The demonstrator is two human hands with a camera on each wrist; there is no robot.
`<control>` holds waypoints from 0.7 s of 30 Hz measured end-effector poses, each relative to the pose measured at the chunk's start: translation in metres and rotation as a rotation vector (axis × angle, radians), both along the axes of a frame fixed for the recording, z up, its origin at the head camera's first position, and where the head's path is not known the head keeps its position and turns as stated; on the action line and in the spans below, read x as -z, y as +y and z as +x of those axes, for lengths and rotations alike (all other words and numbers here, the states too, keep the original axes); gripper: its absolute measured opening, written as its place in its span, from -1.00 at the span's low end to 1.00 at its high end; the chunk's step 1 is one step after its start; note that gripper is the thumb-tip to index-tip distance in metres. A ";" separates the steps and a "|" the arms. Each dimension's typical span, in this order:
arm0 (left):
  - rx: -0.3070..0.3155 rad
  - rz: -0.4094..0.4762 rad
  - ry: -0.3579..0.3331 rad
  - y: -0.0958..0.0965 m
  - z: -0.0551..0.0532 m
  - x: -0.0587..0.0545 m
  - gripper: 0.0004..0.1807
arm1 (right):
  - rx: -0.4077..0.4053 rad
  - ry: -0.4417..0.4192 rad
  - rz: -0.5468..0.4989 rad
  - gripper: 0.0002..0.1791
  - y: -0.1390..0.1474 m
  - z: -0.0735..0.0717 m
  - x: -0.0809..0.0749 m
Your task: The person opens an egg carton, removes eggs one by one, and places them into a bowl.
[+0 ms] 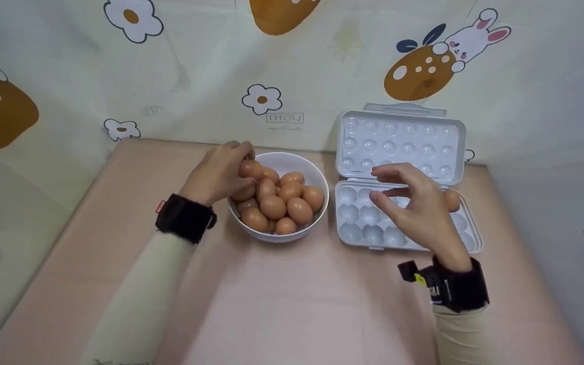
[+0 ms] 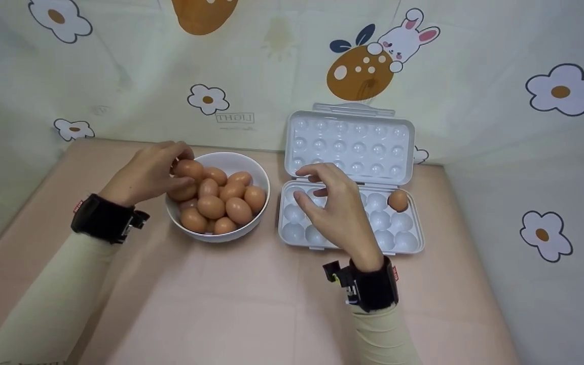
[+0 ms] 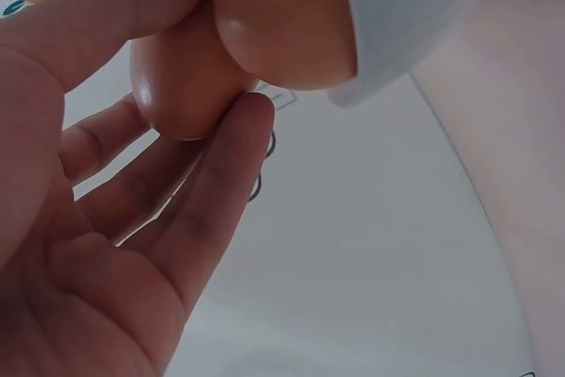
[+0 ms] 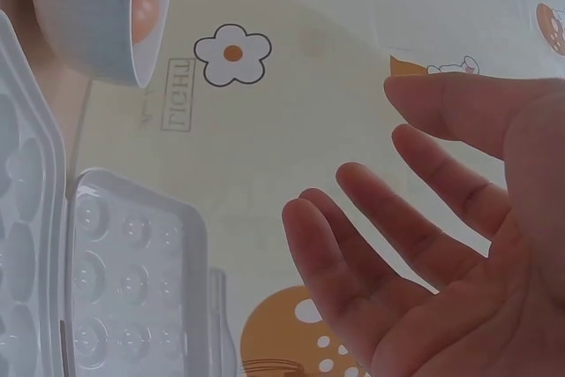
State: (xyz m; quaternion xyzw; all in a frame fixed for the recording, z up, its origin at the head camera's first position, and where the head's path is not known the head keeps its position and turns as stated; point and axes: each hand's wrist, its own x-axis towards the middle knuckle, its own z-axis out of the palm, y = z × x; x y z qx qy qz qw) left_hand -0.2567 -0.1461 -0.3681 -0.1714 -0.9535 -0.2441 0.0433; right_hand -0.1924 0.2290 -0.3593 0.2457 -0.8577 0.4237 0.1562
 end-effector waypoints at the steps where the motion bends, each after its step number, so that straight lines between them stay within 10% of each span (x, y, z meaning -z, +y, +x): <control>1: 0.000 -0.020 -0.004 0.001 -0.002 -0.001 -0.63 | -0.001 0.001 0.001 -0.56 0.000 0.000 0.000; 21: -0.028 -0.225 -0.057 0.014 -0.018 0.004 -0.67 | -0.023 0.010 -0.012 -0.56 -0.001 0.001 0.000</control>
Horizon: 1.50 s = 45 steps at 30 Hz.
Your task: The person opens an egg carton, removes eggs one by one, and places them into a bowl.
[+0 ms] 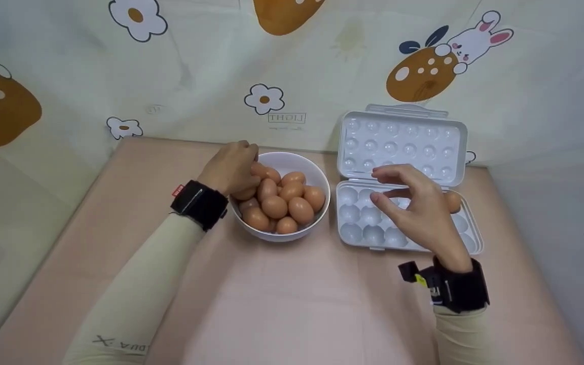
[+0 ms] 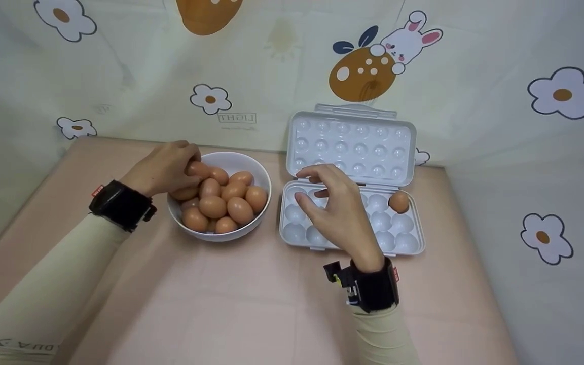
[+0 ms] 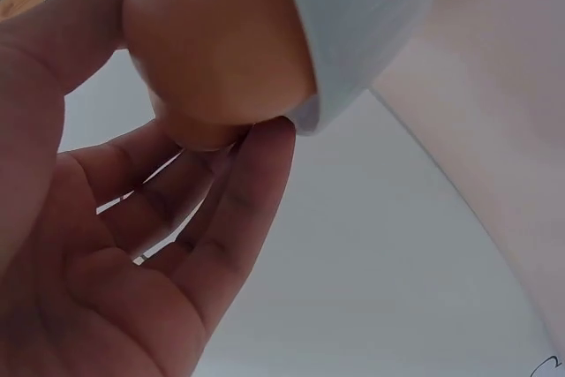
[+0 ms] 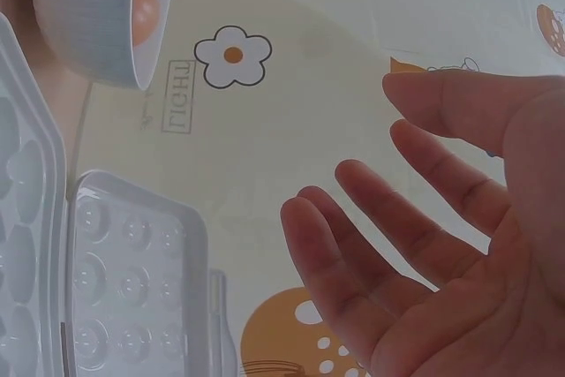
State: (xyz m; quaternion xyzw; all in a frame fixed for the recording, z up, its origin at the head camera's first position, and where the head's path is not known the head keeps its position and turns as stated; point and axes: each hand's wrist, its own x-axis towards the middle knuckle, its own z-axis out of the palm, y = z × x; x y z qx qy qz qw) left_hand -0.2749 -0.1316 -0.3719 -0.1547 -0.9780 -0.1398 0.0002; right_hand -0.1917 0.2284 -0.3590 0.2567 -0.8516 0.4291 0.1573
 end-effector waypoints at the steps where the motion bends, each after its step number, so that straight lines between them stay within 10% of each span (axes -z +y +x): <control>1: 0.000 0.001 -0.002 0.000 0.000 0.000 -0.66 | 0.003 0.000 0.006 -0.55 0.000 0.000 0.000; 26: 0.078 0.189 0.128 -0.001 0.033 -0.012 -0.55 | 0.147 0.034 0.054 -0.60 0.034 0.000 -0.015; 40: 0.247 0.256 0.342 0.052 0.080 0.001 -0.58 | 0.257 -0.150 0.447 -0.50 0.120 -0.049 0.014; 45: 0.326 0.285 0.375 0.073 0.091 0.013 -0.56 | 0.194 -0.017 0.527 -0.61 0.148 -0.067 0.041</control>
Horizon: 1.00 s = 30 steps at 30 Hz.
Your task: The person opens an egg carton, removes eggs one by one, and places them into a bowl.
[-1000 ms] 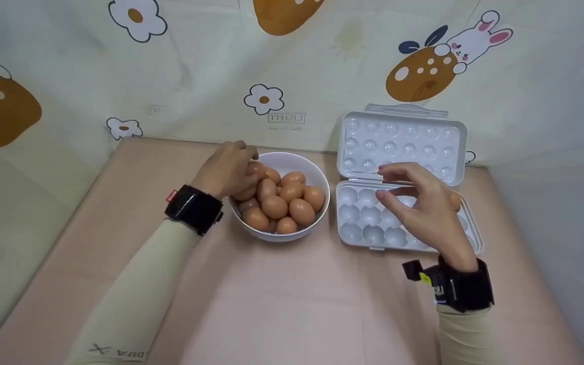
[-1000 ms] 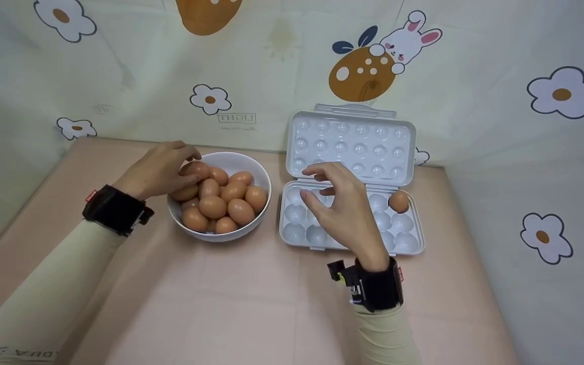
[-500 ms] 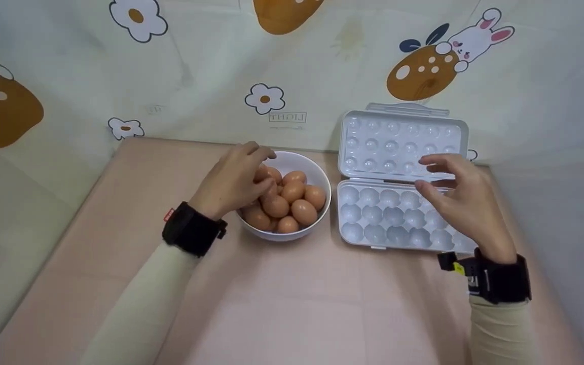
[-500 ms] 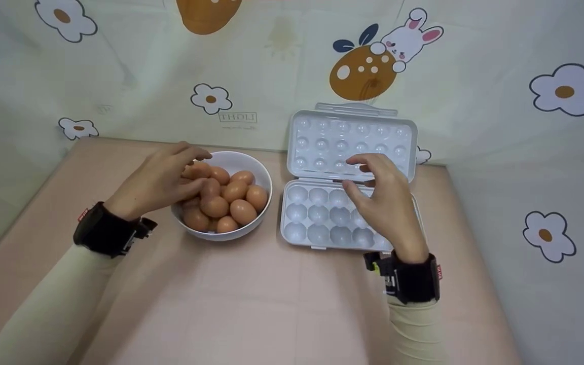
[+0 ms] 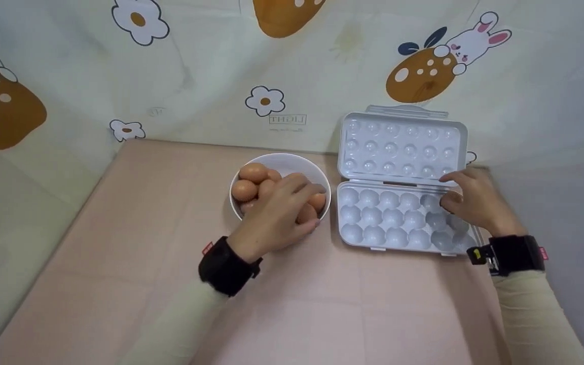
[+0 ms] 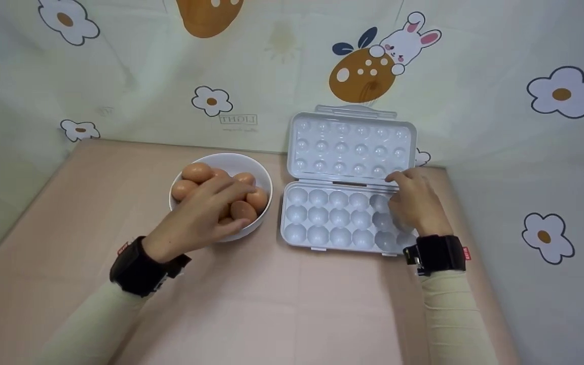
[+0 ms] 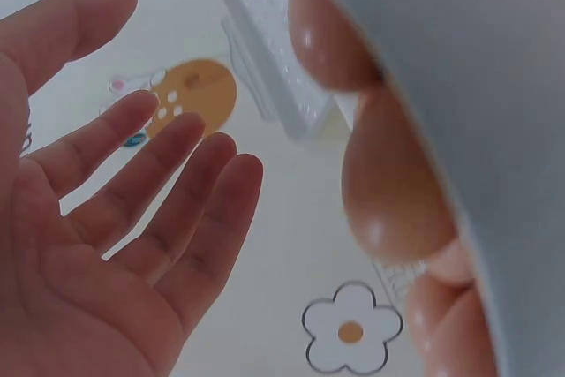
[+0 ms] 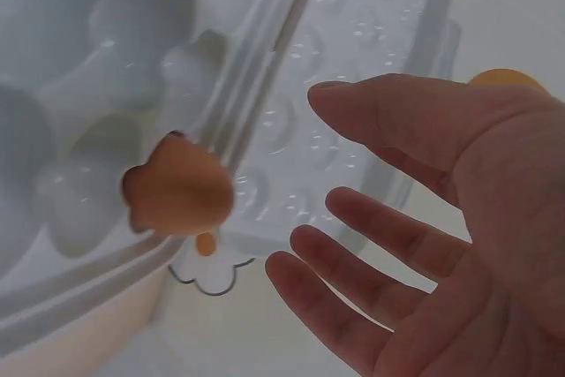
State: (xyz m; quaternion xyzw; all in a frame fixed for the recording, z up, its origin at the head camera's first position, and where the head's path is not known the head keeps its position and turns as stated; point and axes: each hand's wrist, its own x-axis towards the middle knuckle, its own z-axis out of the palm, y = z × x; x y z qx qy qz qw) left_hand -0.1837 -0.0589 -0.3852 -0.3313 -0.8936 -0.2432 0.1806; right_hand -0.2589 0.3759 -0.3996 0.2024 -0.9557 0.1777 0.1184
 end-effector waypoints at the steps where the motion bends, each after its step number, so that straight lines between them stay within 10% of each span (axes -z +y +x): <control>1: 0.016 -0.002 -0.004 0.003 0.001 0.003 -0.56 | -0.008 0.019 0.017 -0.65 0.004 -0.003 0.005; 11: 0.077 0.034 -0.067 0.014 0.004 0.020 -0.46 | 0.163 -0.343 0.101 -0.49 0.014 -0.010 0.014; 30: 0.107 0.078 -0.063 0.014 0.002 0.020 -0.48 | 0.084 -0.181 0.103 -0.56 0.013 -0.009 0.028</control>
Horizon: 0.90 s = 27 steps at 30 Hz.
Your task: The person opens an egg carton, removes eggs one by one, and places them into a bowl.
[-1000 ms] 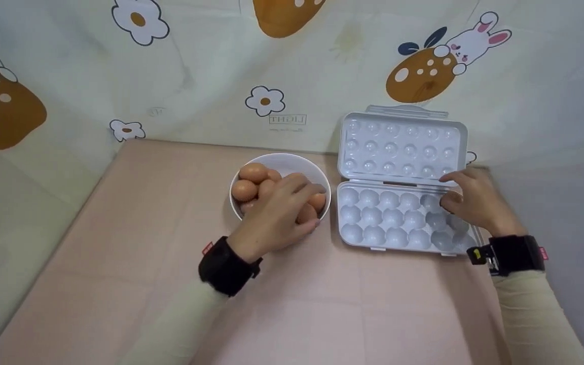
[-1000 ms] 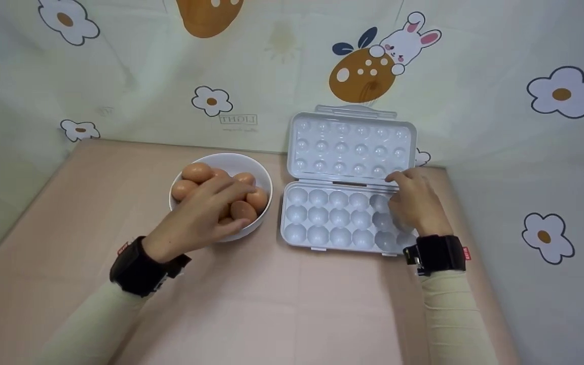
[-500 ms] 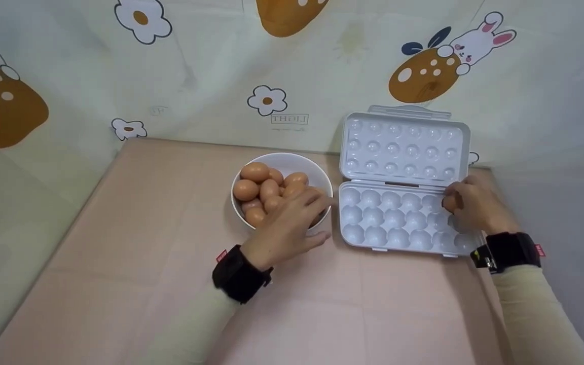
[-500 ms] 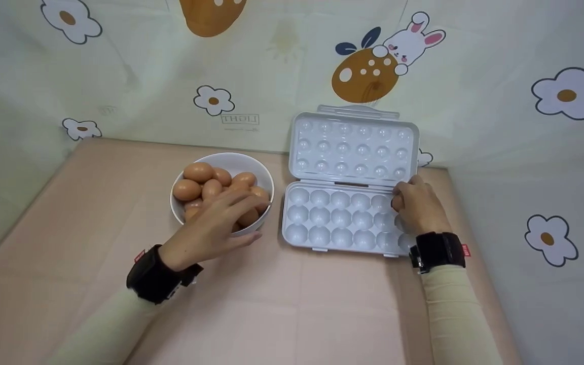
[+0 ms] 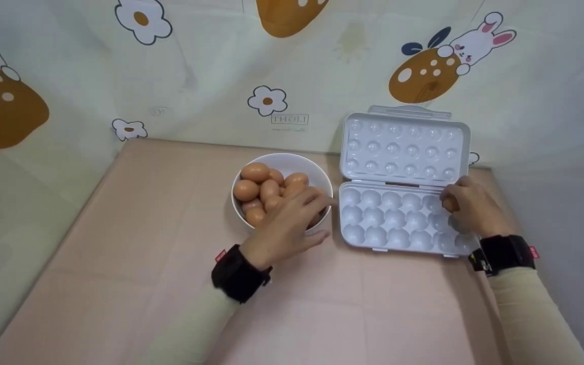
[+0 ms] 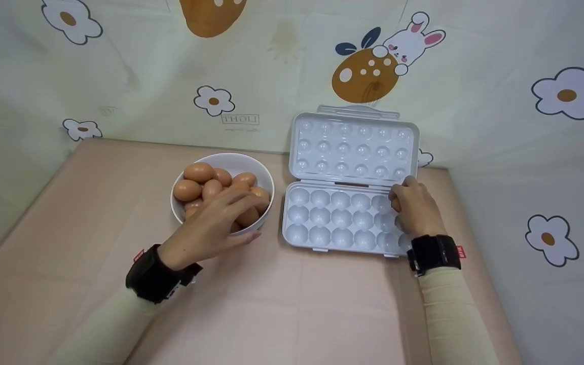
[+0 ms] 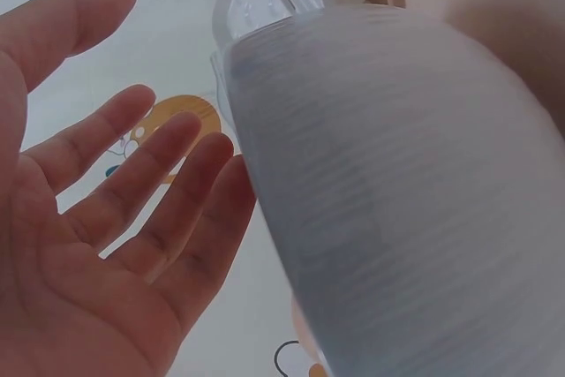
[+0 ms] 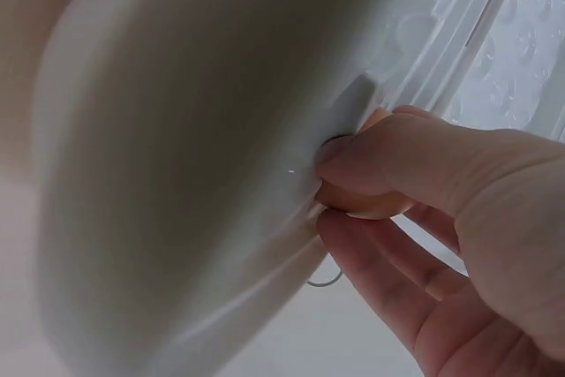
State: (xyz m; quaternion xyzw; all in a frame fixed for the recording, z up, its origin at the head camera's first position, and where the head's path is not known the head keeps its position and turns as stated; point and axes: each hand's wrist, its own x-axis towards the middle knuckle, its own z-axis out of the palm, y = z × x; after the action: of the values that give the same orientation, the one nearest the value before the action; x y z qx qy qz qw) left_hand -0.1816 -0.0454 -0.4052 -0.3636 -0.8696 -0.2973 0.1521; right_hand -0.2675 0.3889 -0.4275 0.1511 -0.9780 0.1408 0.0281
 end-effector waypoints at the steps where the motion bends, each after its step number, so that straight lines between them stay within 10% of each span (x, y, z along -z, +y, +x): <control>1: 0.001 0.003 0.000 0.000 0.000 0.000 -0.48 | -0.003 0.004 0.002 -0.57 0.000 0.000 0.000; 8: -0.037 -0.028 -0.004 -0.003 0.001 -0.002 -0.51 | -0.022 0.061 0.004 -0.63 0.004 0.001 -0.005; 17: -0.075 0.021 0.041 -0.004 -0.003 -0.006 -0.58 | -0.062 0.348 -0.208 -0.64 -0.045 0.027 -0.042; 27: -0.089 0.052 0.071 -0.002 -0.003 -0.009 -0.48 | -0.122 0.171 -0.601 -0.57 -0.145 0.066 -0.065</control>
State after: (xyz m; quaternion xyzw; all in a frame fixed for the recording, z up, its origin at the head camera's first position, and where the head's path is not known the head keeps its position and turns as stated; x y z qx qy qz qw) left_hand -0.1843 -0.0469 -0.3961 -0.3306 -0.8711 -0.2995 0.2052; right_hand -0.2013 0.2440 -0.3623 0.2058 -0.8759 0.4115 0.1452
